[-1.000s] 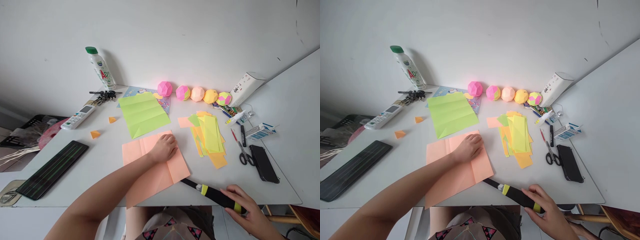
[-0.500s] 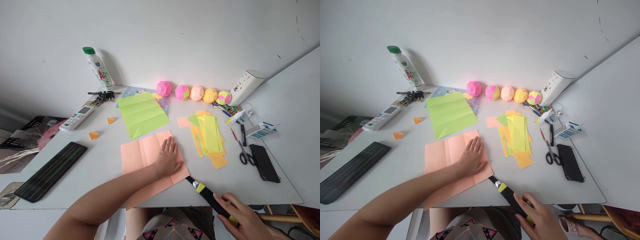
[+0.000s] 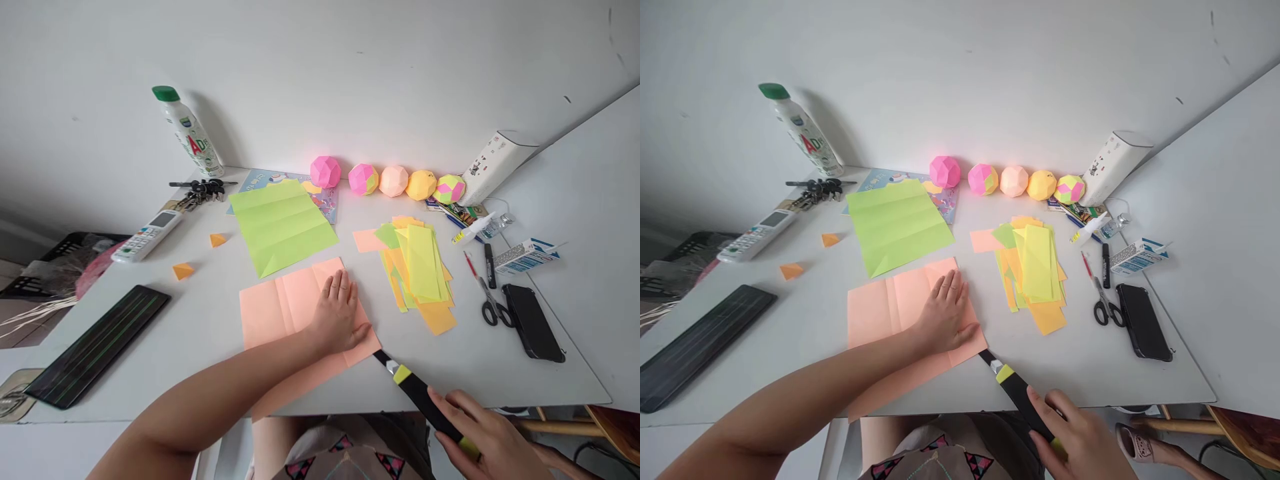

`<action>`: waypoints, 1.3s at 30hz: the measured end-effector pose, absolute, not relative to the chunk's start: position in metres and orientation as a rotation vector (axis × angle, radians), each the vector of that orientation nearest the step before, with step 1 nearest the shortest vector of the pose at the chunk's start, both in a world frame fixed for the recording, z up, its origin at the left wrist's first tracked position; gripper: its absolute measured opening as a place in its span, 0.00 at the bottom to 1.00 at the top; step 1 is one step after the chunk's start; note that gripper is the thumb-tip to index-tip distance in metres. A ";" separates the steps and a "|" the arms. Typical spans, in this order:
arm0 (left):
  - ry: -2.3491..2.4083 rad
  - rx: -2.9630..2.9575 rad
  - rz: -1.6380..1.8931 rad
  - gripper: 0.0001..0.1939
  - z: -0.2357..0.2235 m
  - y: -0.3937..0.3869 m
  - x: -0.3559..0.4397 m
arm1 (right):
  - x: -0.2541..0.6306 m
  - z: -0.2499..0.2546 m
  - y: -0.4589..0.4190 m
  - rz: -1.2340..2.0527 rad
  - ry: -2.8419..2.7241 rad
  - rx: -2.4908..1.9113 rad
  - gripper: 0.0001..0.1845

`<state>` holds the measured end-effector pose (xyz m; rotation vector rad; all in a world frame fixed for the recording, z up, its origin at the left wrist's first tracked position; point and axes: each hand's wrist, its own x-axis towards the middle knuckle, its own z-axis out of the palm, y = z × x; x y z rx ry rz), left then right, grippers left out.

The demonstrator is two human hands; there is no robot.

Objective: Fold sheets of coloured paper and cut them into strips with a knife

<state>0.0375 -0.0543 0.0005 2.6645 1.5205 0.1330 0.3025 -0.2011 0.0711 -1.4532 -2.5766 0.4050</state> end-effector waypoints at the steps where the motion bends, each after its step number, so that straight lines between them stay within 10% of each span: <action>1: 1.523 2.659 0.118 0.45 0.003 -0.055 0.038 | 0.302 0.071 -0.201 0.389 -2.583 -1.443 0.26; 39: 1.470 2.713 0.190 0.38 0.003 -0.066 0.044 | 0.303 0.070 -0.201 0.504 -2.550 -1.523 0.27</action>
